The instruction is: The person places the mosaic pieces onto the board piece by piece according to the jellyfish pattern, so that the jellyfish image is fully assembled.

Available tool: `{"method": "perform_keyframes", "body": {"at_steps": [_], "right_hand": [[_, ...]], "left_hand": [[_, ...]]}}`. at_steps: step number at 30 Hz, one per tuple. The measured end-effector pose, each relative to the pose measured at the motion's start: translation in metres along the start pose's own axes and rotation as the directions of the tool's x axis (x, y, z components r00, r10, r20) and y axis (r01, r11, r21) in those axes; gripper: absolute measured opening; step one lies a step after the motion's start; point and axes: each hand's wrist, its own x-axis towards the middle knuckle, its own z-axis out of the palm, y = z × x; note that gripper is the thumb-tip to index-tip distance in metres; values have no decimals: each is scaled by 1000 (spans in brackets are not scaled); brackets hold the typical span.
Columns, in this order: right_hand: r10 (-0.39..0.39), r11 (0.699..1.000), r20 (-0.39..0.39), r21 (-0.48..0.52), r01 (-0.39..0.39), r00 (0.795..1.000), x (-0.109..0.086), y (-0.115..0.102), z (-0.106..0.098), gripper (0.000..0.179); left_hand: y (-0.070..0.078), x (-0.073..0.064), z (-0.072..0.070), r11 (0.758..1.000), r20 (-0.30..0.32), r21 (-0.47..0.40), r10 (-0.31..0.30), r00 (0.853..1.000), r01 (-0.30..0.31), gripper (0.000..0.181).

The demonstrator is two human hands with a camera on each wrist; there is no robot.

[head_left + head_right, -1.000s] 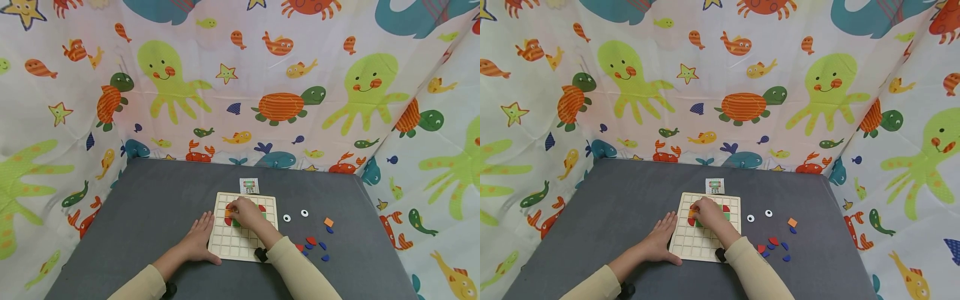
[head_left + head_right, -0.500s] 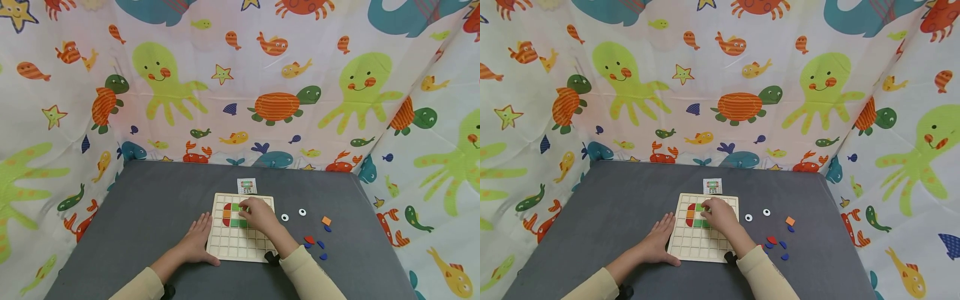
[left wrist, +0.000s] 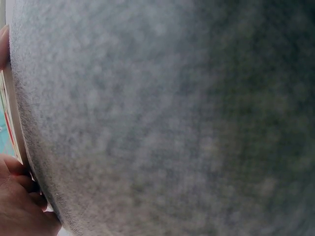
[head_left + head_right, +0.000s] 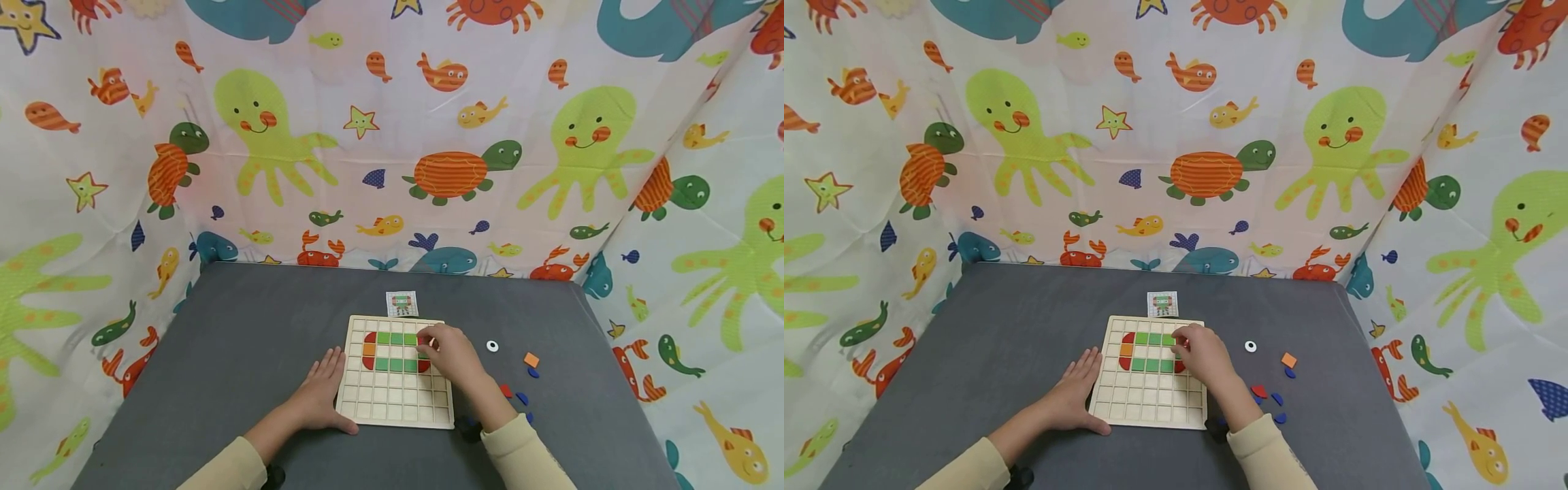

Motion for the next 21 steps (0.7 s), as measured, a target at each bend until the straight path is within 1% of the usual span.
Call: {"method": "perform_keyframes", "body": {"at_steps": [2, 7, 12, 16, 21], "right_hand": [[5, 1000, -15, -2, -5, 1000, -2, 4, -4, 19], [42, 999, -43, -21, -42, 998, -8, 15, -13, 22], [78, 997, -60, -5, -78, 995, -15, 26, -20, 24], [75, 997, -43, -11, -76, 996, -17, 35, -16, 23], [42, 998, 9, -53, -42, 999, -11, 43, 0, 19]], "left_hand": [[-1, 0, 1, 1000, -1, -1, 1, 1000, -1, 149], [-1, -1, 1, 1000, 1, -3, 3, 1000, -3, 148], [0, 1, 1, 1000, 6, -14, 1, 1000, -1, 147], [0, 1, 2, 1000, 10, -9, -1, 1000, 1, 148], [0, 0, 2, 1000, 1, -7, 3, 1000, -3, 148]]}}
